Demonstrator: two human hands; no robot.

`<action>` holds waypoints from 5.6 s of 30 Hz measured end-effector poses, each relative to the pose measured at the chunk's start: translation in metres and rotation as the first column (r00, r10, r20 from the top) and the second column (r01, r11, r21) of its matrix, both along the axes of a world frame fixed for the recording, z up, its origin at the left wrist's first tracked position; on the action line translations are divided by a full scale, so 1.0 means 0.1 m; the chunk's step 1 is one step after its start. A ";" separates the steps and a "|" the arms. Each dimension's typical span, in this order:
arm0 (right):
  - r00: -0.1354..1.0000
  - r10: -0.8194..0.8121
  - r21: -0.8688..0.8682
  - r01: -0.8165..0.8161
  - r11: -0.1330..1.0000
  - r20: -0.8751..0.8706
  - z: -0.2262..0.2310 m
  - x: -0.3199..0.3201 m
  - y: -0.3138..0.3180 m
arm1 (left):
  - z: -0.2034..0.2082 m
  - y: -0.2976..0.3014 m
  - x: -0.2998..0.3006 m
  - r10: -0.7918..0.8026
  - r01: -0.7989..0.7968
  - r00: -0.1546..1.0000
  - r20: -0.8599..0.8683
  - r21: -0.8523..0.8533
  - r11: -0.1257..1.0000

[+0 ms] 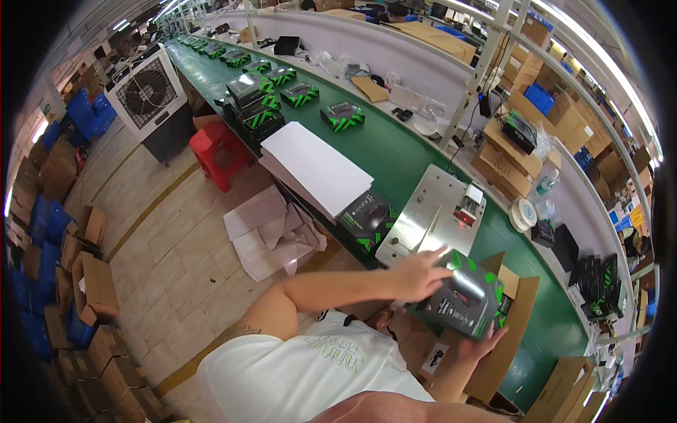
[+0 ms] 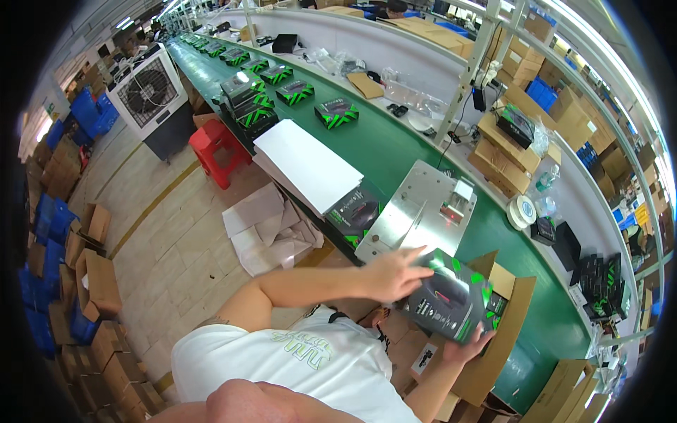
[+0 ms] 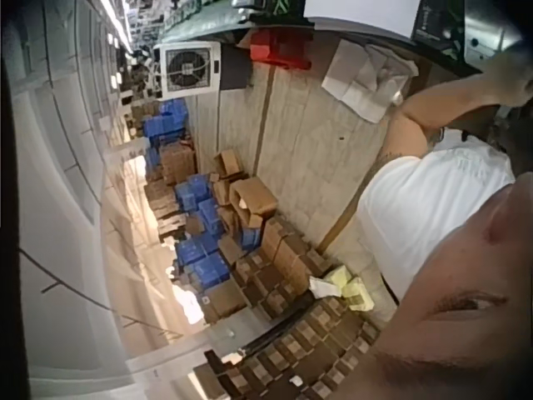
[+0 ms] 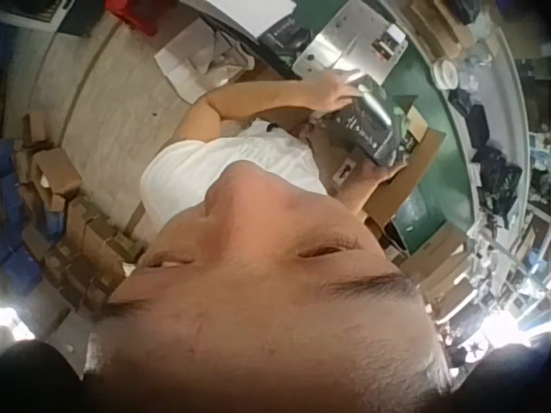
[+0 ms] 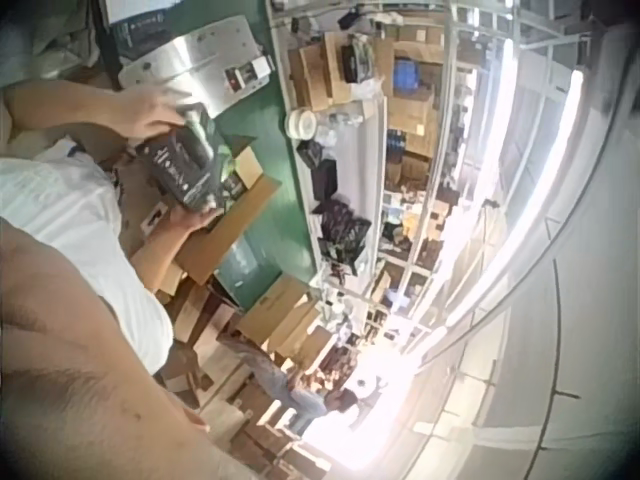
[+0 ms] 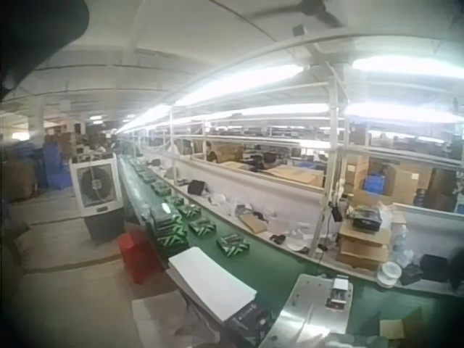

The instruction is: The person packs gaming mouse boxes into cardboard boxes by taking them from a conveyor belt and placing them inside. They insert paper sheets into filled cardboard boxes, wipe the conveyor belt with a wipe, and replace filled boxes with empty ones to pack more mouse boxes.

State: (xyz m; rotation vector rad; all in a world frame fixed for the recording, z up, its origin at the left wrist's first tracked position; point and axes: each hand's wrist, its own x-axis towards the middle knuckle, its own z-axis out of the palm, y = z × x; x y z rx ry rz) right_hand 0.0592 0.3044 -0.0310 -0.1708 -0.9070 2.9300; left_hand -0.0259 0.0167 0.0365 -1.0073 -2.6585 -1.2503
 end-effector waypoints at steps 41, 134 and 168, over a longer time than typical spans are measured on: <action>0.892 -0.313 0.827 0.429 0.362 -0.326 -0.27 0.10 -0.50 | -0.37 -0.10 -0.56 0.148 -0.123 0.988 -0.032 0.404 0.906; 0.840 -0.537 0.554 -0.412 -0.723 -0.076 -1.26 0.80 1.08 | -0.30 -0.21 -0.54 0.112 -0.109 0.994 0.007 0.314 0.943; 0.879 0.177 0.733 -0.241 -0.636 0.443 -0.56 -4.45 0.70 | -0.23 -0.27 -0.38 0.425 -0.371 0.872 -0.243 0.239 0.897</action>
